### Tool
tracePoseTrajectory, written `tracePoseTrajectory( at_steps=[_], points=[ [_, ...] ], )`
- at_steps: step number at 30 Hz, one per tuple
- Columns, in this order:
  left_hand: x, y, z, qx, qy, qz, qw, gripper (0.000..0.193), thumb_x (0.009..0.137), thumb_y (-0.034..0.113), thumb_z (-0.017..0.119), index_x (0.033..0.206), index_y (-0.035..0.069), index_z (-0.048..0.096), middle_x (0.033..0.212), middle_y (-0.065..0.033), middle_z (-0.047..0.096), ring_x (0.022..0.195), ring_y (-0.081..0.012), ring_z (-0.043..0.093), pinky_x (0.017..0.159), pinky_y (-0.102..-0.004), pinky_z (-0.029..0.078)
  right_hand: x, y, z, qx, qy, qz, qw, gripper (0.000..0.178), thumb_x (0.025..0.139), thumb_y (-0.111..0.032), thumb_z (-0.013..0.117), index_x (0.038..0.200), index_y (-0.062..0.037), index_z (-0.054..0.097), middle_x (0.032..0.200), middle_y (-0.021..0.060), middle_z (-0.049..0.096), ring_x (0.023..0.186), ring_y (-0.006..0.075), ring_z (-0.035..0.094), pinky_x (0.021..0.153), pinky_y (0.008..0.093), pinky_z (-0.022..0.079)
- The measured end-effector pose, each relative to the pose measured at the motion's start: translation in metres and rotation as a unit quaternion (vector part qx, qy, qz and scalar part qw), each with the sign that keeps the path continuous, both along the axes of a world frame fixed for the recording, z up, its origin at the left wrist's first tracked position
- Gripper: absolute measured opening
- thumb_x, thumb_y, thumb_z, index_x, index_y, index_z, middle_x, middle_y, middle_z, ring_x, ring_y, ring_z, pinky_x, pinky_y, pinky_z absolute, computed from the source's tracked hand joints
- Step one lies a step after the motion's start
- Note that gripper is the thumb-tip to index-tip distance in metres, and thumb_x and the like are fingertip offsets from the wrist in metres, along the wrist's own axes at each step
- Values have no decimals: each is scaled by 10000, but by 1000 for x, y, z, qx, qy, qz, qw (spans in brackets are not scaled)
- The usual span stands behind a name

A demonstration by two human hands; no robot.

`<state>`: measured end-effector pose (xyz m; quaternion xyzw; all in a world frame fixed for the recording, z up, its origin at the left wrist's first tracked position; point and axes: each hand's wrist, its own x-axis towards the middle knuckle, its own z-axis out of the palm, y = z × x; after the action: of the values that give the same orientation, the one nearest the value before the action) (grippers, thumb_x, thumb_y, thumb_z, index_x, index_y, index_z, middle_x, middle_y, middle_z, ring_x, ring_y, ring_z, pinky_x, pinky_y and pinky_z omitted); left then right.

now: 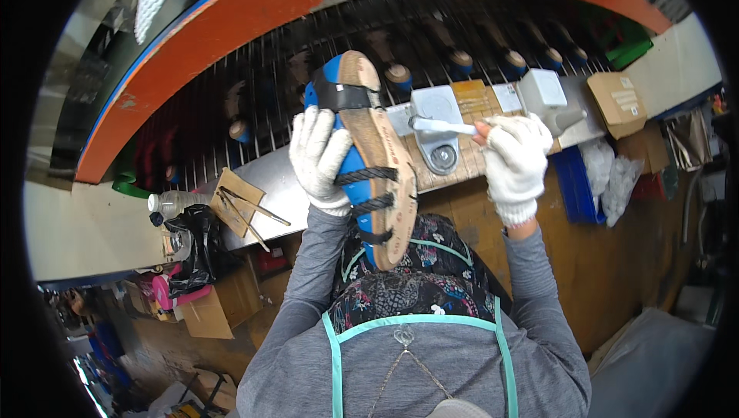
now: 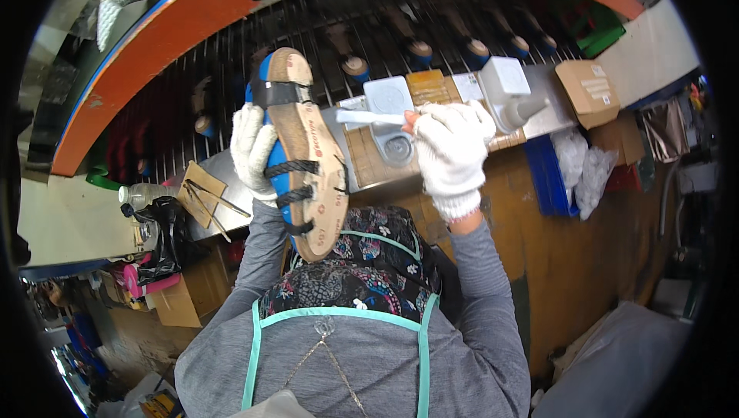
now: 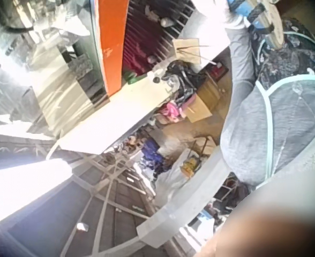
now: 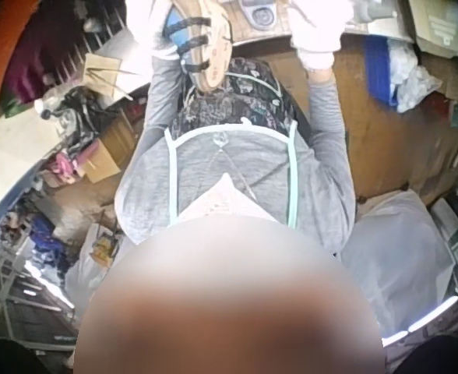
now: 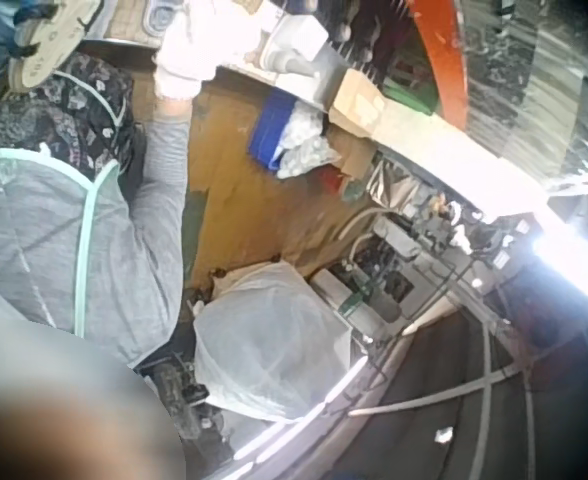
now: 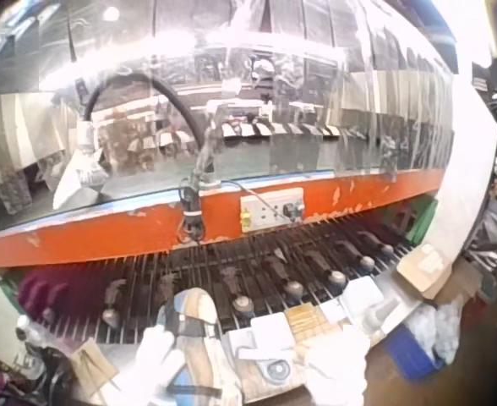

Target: The person repeatedly applies glue to the sole of a blue sandal using a brush. They hold the sandal with one hand and use the brush with the other, dipping the brush into a container of glue between applications.

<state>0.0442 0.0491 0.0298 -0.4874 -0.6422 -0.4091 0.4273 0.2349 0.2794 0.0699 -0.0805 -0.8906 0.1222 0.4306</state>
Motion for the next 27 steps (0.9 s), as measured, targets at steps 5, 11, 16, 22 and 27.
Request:
tracePoseTrajectory(
  at_steps=[5, 11, 16, 22, 27],
  points=[
    [3, -2, 24, -19, 31, 7, 999, 425, 737, 189, 716, 1139, 162, 583, 1278, -160, 625, 1219, -428, 594, 987, -631, 450, -10, -47, 35, -279, 9, 123, 952, 159, 814, -42, 775, 972, -32, 765, 959, 77, 702, 873, 192, 618, 760, 306, 493],
    [17, -18, 28, -31, 27, 16, 999, 415, 670, 195, 739, 1059, 186, 593, 1238, -147, 616, 1195, -447, 592, 956, -649, 458, -36, -68, 16, -419, -19, 178, 890, 127, 877, -41, 714, 985, 19, 744, 937, 67, 654, 822, 133, 600, 705, 261, 475],
    [25, -28, 31, -41, 31, 24, 998, 398, 630, 150, 745, 1004, 185, 612, 1230, -143, 607, 1186, -446, 591, 930, -644, 476, -62, -60, 23, -400, 17, 174, 900, 139, 857, -32, 727, 987, 12, 748, 951, 82, 666, 775, 131, 596, 669, 259, 468],
    [27, -40, 33, -39, 31, 38, 998, 408, 647, 146, 753, 1024, 183, 603, 1254, -139, 593, 1188, -440, 589, 925, -639, 481, -81, -49, 42, -195, 66, 128, 970, 211, 736, -20, 810, 940, -63, 777, 992, 83, 688, 930, 218, 575, 806, 330, 469],
    [28, -48, 34, -46, 32, 50, 997, 405, 667, 158, 750, 1041, 192, 600, 1259, -135, 601, 1201, -430, 587, 944, -634, 479, -75, -48, 52, -81, 42, 140, 986, 257, 691, -35, 834, 935, -95, 780, 979, 45, 685, 889, 219, 541, 783, 337, 439]
  ],
)
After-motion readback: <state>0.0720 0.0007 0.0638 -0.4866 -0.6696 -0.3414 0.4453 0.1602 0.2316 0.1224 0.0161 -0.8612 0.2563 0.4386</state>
